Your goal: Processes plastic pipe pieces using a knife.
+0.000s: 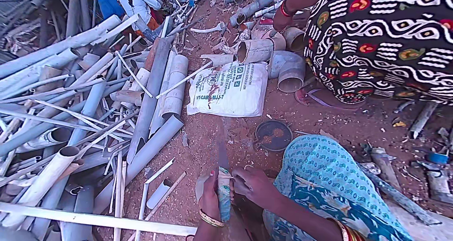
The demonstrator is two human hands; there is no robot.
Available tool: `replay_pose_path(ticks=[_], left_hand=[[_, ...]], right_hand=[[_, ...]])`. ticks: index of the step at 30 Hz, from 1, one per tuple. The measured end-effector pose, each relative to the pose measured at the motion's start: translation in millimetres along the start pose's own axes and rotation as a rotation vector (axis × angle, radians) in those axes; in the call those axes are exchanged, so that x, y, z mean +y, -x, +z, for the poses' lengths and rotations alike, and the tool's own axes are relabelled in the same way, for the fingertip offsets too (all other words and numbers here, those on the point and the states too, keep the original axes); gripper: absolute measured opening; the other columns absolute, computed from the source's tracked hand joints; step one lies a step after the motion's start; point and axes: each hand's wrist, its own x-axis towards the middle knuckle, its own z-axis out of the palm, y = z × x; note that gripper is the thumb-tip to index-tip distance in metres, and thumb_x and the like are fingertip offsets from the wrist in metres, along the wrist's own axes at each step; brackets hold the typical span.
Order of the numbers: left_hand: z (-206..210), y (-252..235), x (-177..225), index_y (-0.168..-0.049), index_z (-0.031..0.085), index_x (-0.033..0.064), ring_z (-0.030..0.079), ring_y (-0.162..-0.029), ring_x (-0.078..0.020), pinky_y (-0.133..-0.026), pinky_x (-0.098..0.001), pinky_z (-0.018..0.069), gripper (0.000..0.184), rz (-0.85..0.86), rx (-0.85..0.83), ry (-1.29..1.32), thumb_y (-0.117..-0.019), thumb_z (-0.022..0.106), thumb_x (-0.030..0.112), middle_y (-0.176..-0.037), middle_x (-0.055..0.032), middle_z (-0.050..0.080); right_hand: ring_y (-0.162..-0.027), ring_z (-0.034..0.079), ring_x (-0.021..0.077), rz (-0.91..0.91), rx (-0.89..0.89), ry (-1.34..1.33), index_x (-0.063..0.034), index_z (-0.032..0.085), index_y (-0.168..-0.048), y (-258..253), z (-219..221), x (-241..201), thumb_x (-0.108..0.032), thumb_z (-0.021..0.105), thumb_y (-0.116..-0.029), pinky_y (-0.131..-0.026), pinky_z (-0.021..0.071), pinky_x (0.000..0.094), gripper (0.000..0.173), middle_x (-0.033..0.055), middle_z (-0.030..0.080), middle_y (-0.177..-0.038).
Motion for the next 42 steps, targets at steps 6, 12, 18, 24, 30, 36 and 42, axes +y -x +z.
replay_pose_path(ticks=[6, 12, 18, 24, 30, 36, 42], left_hand=[[-1.6, 0.2, -1.5, -0.092, 0.060, -0.0002, 0.059, -0.051, -0.0039, -0.049, -0.0165, 0.0499, 0.044, 0.087, 0.080, -0.090, -0.1003, 0.017, 0.008, -0.063, 0.0008, 0.063], [-11.0, -3.6, -4.9, -0.115, 0.059, -0.0116, 0.060, -0.058, -0.0005, -0.056, -0.0169, 0.0531, 0.038, 0.258, 0.091, -0.347, -0.0977, 0.029, 0.005, -0.070, 0.0057, 0.063], [-10.9, -0.1, -10.9, -0.117, 0.062, -0.0135, 0.061, -0.062, 0.0017, -0.061, -0.0169, 0.0533, 0.039, 0.318, 0.056, -0.557, -0.0975, 0.036, 0.008, -0.075, 0.0047, 0.064], [-0.7, 9.2, -14.5, -0.114, 0.065, -0.0105, 0.061, -0.064, 0.0051, -0.065, -0.0149, 0.0537, 0.037, 0.284, -0.010, -0.503, -0.0969, 0.036, 0.005, -0.075, 0.0075, 0.066], [5.4, 14.3, -13.4, -0.107, 0.065, -0.0033, 0.062, -0.057, 0.0007, -0.057, -0.0173, 0.0550, 0.036, 0.150, 0.038, -0.314, -0.0989, 0.031, 0.005, -0.069, 0.0077, 0.065], [6.4, 15.4, -8.0, -0.100, 0.067, -0.0008, 0.061, -0.056, 0.0015, -0.056, -0.0173, 0.0544, 0.035, 0.161, 0.126, -0.287, -0.0992, 0.032, 0.005, -0.068, 0.0079, 0.064], [3.6, 16.4, -9.4, -0.100, 0.066, -0.0001, 0.061, -0.056, 0.0005, -0.055, -0.0172, 0.0542, 0.034, 0.167, 0.095, -0.253, -0.0998, 0.031, 0.005, -0.068, 0.0078, 0.065]], right_hand=[[-0.073, 0.069, 0.0369, 0.087, -0.028, -0.015, 0.0069, 0.072, -0.099, 4.3, -3.3, -10.2, 0.000, 0.060, -0.0904, -0.067, 0.0566, 0.0448, 0.016, 0.0234, 0.068, -0.082], [-0.066, 0.069, 0.0345, -0.076, 0.045, 0.174, 0.0042, 0.074, -0.093, 6.3, 2.0, -10.4, -0.002, 0.064, -0.0856, -0.060, 0.0579, 0.0408, 0.013, 0.0203, 0.068, -0.079], [-0.072, 0.070, 0.0288, -0.161, 0.163, 0.085, 0.0007, 0.073, -0.093, 3.0, 1.1, -0.7, -0.004, 0.059, -0.0902, -0.064, 0.0574, 0.0329, 0.015, 0.0185, 0.070, -0.087], [-0.074, 0.069, 0.0229, -0.148, 0.265, -0.009, 0.0017, 0.074, -0.093, -1.6, 4.1, 5.8, -0.004, 0.060, -0.0914, -0.068, 0.0548, 0.0251, 0.015, 0.0177, 0.071, -0.089], [-0.065, 0.068, 0.0264, -0.140, 0.307, 0.100, -0.0001, 0.070, -0.092, 3.1, 12.1, 0.1, -0.006, 0.063, -0.0875, -0.058, 0.0542, 0.0307, 0.010, 0.0169, 0.068, -0.079], [-0.082, 0.068, 0.0182, -0.316, 0.311, 0.056, -0.0037, 0.071, -0.093, 5.8, 21.9, 8.7, -0.007, 0.061, -0.0930, -0.074, 0.0520, 0.0190, 0.011, 0.0140, 0.072, -0.091], [-0.073, 0.070, 0.0200, -0.161, 0.264, -0.060, 0.0009, 0.072, -0.098, 5.3, 20.5, 4.9, -0.009, 0.064, -0.0899, -0.069, 0.0546, 0.0263, 0.015, 0.0139, 0.073, -0.083]])
